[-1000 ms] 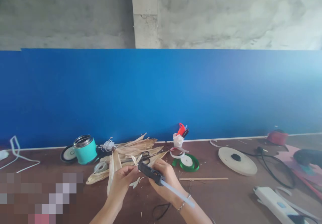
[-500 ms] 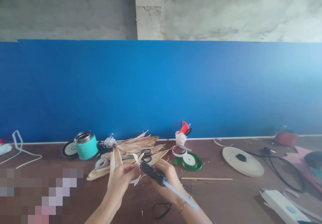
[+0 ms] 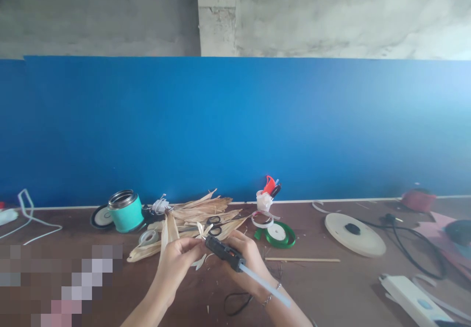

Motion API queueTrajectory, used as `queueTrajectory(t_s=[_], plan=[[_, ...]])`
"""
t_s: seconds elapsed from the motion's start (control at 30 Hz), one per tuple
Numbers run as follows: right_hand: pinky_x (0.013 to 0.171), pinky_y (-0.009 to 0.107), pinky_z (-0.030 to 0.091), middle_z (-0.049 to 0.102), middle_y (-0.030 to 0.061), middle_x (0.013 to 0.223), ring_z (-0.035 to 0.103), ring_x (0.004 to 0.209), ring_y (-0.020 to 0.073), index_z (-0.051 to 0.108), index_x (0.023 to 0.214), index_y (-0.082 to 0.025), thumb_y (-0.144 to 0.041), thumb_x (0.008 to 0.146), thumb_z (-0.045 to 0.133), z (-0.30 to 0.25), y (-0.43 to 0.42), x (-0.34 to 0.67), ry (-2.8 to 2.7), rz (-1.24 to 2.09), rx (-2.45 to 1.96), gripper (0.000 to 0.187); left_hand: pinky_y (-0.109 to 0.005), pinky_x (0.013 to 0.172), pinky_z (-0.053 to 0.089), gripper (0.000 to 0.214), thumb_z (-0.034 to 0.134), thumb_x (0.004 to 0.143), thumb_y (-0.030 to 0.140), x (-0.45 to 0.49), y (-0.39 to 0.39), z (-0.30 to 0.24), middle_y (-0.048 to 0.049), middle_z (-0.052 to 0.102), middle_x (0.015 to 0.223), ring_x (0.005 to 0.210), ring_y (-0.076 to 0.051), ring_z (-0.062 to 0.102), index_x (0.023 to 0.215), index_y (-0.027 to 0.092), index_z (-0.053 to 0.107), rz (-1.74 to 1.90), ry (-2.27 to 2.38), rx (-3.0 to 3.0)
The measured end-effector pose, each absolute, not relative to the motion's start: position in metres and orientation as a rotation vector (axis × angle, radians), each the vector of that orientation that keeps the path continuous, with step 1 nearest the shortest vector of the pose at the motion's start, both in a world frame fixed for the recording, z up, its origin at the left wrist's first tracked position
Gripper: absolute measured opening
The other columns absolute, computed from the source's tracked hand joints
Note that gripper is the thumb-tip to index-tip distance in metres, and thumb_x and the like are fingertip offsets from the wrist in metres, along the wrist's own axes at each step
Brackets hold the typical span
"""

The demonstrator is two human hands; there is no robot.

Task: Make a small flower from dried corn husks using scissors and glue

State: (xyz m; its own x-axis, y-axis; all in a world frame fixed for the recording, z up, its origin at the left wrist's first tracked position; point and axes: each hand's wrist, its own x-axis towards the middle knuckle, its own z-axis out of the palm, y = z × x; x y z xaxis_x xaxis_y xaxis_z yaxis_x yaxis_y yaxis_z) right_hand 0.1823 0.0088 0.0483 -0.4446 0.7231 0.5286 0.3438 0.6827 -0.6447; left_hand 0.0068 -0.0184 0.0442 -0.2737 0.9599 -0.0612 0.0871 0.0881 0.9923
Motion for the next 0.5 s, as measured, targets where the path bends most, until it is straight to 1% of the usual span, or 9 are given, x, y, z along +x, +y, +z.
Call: queueTrajectory(t_s=[0.17,0.27,0.5], plan=[[0.053,0.021,0.038,0.052,0.0000,0.066,0.048,0.060,0.0125,0.053,0.060,-0.017,-0.009,0.066,0.056,0.0531,0.0077,0.1825,-2.065,0.545,-0.796,0.011,-0.025,0.044,0.029,0.031,0.068,0.058,0.043,0.0076,-0.0188,0.0452,-0.0025,0.057,0.047,0.045,-0.015,0.047,0.066,0.013,0.074,1.282,1.510,1.073],[0.054,0.022,0.039,0.053,0.0007,0.068,0.049,0.060,0.0129,0.053,0.060,-0.018,-0.011,0.067,0.058,0.0533,0.0086,0.1840,-2.076,0.541,-0.783,0.011,-0.026,0.044,0.029,0.030,0.069,0.057,0.041,0.0085,-0.0189,0.0452,-0.0031,0.058,0.048,0.046,-0.016,0.047,0.066,0.013,0.074,1.304,1.519,1.079],[0.058,0.022,0.042,0.056,0.0029,0.076,0.052,0.065,0.0145,0.059,0.071,-0.018,-0.017,0.070,0.062,0.0547,0.0095,0.1879,-2.120,0.526,-0.741,0.004,-0.027,0.047,0.033,0.030,0.066,0.060,0.041,0.0074,-0.0206,0.0470,-0.0057,0.063,0.052,0.051,-0.019,0.053,0.067,0.014,0.075,1.312,1.536,1.127]])
